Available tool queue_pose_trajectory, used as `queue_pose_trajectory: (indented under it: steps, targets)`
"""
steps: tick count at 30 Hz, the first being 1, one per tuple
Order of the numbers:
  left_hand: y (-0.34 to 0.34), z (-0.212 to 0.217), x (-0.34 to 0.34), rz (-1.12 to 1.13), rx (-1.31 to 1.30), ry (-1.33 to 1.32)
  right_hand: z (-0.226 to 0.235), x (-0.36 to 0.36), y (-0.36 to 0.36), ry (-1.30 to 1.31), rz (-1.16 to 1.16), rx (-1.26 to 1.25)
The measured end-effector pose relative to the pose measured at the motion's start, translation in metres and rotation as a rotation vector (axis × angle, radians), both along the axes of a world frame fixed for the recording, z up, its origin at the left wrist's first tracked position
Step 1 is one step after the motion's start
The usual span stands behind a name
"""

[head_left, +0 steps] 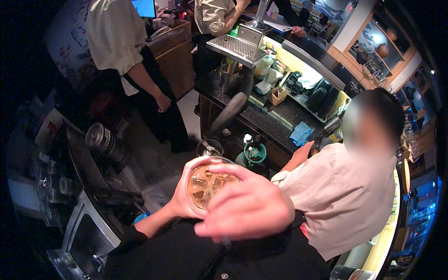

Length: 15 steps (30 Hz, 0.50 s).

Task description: The person chops green onions on a cutting board using a knife. They then walk to a bar area, scoop ice into a cup, and hold the cup while interacting with other staff members.

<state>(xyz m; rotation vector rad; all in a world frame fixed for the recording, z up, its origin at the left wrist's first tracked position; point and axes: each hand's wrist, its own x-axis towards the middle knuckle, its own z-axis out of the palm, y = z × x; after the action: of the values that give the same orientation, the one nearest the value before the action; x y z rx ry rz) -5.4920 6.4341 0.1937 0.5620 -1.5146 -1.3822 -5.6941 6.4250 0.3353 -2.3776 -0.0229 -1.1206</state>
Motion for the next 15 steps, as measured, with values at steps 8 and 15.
queue_pose_trajectory:
  steps: [8,15]
  targets:
    - [-0.057,0.029,0.019,-0.114,-0.178,-0.006,0.039,0.042,-0.001,-0.254,-0.126,-0.059]
    - [-0.091,0.040,0.051,-0.211,-0.204,-0.004,0.027,0.083,-0.006,-0.406,-0.255,-0.135]
